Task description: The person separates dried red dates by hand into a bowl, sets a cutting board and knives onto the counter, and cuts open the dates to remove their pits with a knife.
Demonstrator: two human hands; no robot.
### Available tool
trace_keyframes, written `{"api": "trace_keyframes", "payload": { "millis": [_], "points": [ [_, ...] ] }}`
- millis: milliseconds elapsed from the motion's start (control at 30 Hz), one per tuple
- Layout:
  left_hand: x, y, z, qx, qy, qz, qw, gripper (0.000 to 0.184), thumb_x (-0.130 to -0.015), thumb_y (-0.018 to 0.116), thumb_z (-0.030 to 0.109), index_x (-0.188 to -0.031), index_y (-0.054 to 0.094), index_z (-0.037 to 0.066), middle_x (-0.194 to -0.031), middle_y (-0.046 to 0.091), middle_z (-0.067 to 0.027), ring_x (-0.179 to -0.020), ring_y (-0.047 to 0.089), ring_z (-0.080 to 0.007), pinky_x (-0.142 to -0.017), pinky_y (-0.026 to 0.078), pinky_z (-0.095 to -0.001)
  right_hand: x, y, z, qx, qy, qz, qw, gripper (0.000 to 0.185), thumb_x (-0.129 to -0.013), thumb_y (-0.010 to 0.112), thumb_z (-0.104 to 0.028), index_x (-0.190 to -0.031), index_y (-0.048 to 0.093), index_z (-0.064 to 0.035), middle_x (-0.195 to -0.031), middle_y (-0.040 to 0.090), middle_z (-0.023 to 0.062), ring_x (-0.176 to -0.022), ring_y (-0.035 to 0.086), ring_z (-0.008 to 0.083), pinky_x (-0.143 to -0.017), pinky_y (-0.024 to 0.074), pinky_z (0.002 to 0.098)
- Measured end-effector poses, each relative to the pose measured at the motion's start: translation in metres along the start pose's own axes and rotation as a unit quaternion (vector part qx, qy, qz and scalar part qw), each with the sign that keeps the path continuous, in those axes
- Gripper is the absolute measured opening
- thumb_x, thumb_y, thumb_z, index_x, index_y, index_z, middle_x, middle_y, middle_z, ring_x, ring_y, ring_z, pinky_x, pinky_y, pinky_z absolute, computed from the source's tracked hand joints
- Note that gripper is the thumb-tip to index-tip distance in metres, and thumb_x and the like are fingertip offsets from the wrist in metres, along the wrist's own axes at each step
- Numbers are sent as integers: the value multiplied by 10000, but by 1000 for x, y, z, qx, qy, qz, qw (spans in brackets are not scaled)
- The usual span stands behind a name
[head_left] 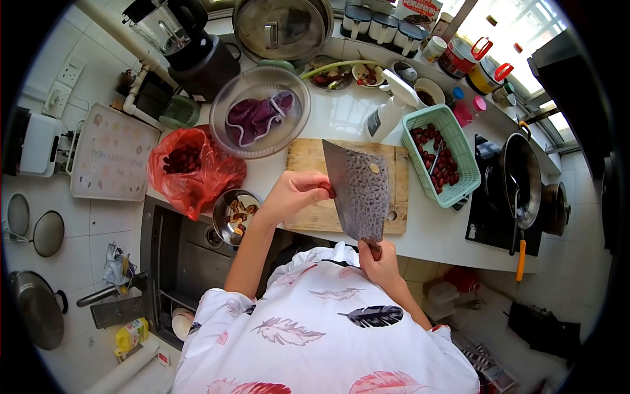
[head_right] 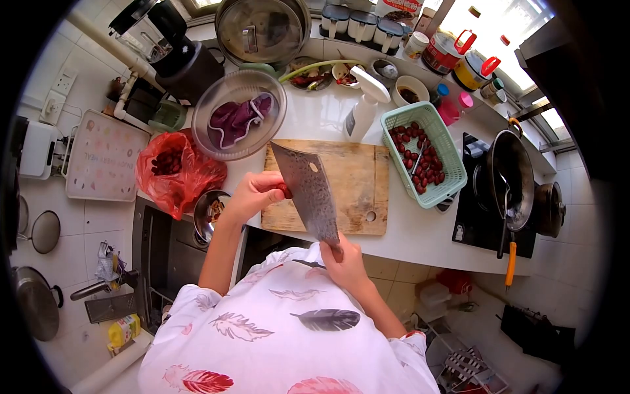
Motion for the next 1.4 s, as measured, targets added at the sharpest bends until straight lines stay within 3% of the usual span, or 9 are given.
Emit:
{"api": "trace_keyframes", "payload": {
  "millis": [133,233,333,567,933,1200,1267,1333,1400],
  "points": [
    [-4,-2,7,-16,-2,-47,999,279,-793,653,137,-1024,606,-13,-880,624,-38,-796,579,-117,-780,452,-246,2,-2,-5,12,11,-2,1000,108,-801,557,1,-905,544,28,-561,513,14,-481,395,27,-417,302,213],
    [-7,22,0,128,6,-29,991,331,-813,639,209,-1070,584,8,-944,618,-36,-861,576,-124,-815,445,-255,1,-3,2,34,-23,23,999,78,-795,569,-7,-858,533,22,-513,476,12,-448,376,31,-398,288,220],
    [-7,48,-10,359,17,63,931,492,-800,614,372,-1104,537,-7,-1037,594,-63,-958,549,-138,-881,414,-272,-1,1,9,46,-58,60,995,73,-788,580,-15,-814,517,12,-476,437,14,-420,357,37,-381,276,228],
    [0,44,-3,233,57,124,963,449,-844,571,349,-1130,549,3,-1029,587,-11,-934,525,-98,-875,406,-263,2,3,3,59,-79,73,992,63,-788,572,-14,-811,522,18,-478,440,26,-422,359,44,-386,290,235],
    [2,35,21,46,41,90,994,316,-853,570,113,-1132,534,-29,-1005,579,-31,-895,526,-94,-821,424,-238,4,0,-5,36,-34,39,998,124,-789,560,-5,-908,551,28,-519,492,32,-457,399,39,-412,325,227],
    [-1,27,42,-80,42,45,995,352,-831,601,137,-1136,533,-26,-1021,583,-41,-929,527,-101,-834,422,-245,5,-3,-6,6,20,15,1000,104,-803,554,-13,-899,547,27,-528,482,9,-471,388,33,-416,310,217],
    [-4,32,37,-76,46,44,995,369,-832,609,161,-1143,533,-23,-1028,584,-40,-930,527,-99,-837,419,-246,4,-3,-9,-112,92,8,989,81,-815,550,-19,-879,543,30,-527,471,-12,-477,368,17,-413,289,206],
    [-11,44,14,201,43,137,969,393,-847,600,207,-1161,528,-18,-1040,583,-33,-929,525,-90,-845,412,-240,-3,-6,1,-77,52,17,996,76,-819,548,-21,-874,542,31,-528,469,-20,-481,368,11,-414,286,202],
    [-10,54,8,271,54,152,949,387,-865,580,216,-1169,528,-17,-1047,580,-26,-921,520,-77,-845,403,-227,-7,-7,5,-43,9,27,999,72,-823,547,-23,-869,541,32,-528,467,-28,-484,368,5,-414,283,197]
  ]
}}
Point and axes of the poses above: each hand's wrist, its own x-axis away from the middle knuckle, its own y-axis out of the palm, z = x × y, the point moved 3 cm from there along -x, towards the middle knuckle
